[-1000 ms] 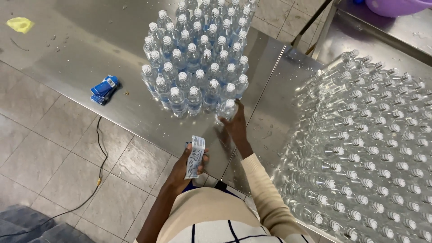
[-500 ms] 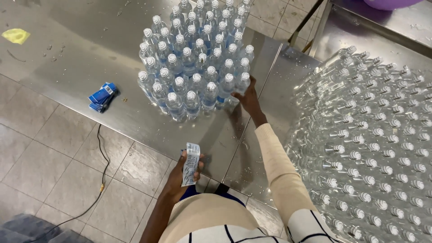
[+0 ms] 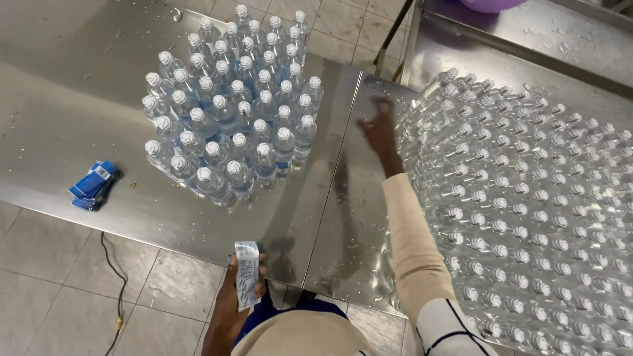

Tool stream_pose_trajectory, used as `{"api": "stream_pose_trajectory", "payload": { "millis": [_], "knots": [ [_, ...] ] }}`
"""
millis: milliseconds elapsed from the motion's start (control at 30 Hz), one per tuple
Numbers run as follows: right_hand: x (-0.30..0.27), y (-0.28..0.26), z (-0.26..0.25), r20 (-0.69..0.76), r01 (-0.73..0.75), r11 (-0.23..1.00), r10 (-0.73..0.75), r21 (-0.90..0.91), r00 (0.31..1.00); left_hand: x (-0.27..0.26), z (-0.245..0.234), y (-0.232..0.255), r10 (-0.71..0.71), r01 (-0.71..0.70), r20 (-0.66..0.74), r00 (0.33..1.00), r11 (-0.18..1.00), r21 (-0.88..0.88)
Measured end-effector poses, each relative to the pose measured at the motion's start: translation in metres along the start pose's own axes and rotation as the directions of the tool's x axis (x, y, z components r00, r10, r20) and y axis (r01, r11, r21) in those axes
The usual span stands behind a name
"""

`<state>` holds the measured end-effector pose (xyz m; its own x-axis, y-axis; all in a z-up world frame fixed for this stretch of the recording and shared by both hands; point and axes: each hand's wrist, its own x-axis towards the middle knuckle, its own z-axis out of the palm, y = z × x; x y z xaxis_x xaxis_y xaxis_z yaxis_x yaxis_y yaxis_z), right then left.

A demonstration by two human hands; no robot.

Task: Manually applying labels to plastic water bottles at a production workstation.

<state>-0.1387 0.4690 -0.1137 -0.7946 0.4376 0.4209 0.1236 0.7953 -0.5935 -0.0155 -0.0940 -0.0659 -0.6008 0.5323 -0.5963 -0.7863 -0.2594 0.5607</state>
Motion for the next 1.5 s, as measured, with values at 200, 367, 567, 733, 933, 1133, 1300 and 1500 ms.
{"api": "stream_pose_trajectory", "payload": {
  "millis": [200, 367, 567, 733, 933, 1133, 1300, 1500],
  "knots": [
    [0.047, 0.1, -0.116, -0.28, -0.542, 0.671, 0.466, -0.507, 0.839, -0.01, 0.005, -0.011, -0.014, 0.014, -0.034, 0.999, 1.0, -0.006],
    [0.032, 0.134, -0.117, -0.227, -0.47, 0.617, 0.432, -0.632, 0.873, -0.001, 0.025, -0.009, -0.073, 0.073, -0.007, 0.997, 0.997, 0.006],
    [0.003, 0.103, -0.119, -0.122, -0.554, 0.595, 0.609, -0.583, 0.784, 0.001, 0.061, 0.008, -0.177, 0.17, 0.049, 0.983, 0.978, 0.119],
    [-0.069, 0.016, -0.108, -0.078, -0.453, 0.735, 0.483, -0.505, 0.872, 0.012, 0.077, 0.007, -0.179, 0.152, 0.148, 0.973, 0.973, 0.175],
    [-0.167, -0.142, -0.11, 0.206, -0.536, 0.757, 0.632, -0.374, 0.747, 0.031, 0.084, -0.006, -0.304, 0.269, 0.233, 0.924, 0.948, 0.17],
    [-0.214, -0.209, -0.115, 0.348, -0.543, 0.735, 0.674, -0.407, 0.651, 0.038, 0.092, -0.019, -0.337, 0.282, 0.346, 0.876, 0.938, 0.199],
    [-0.205, -0.273, -0.162, 0.421, -0.235, 0.933, 0.334, -0.272, 0.843, 0.033, 0.099, -0.019, -0.39, 0.271, 0.47, 0.791, 0.914, 0.302],
    [-0.234, -0.264, -0.139, 0.608, -0.527, 0.769, 0.234, 0.362, 0.759, 0.022, 0.106, -0.014, -0.433, 0.259, 0.522, 0.735, 0.891, 0.374]
  ]
}}
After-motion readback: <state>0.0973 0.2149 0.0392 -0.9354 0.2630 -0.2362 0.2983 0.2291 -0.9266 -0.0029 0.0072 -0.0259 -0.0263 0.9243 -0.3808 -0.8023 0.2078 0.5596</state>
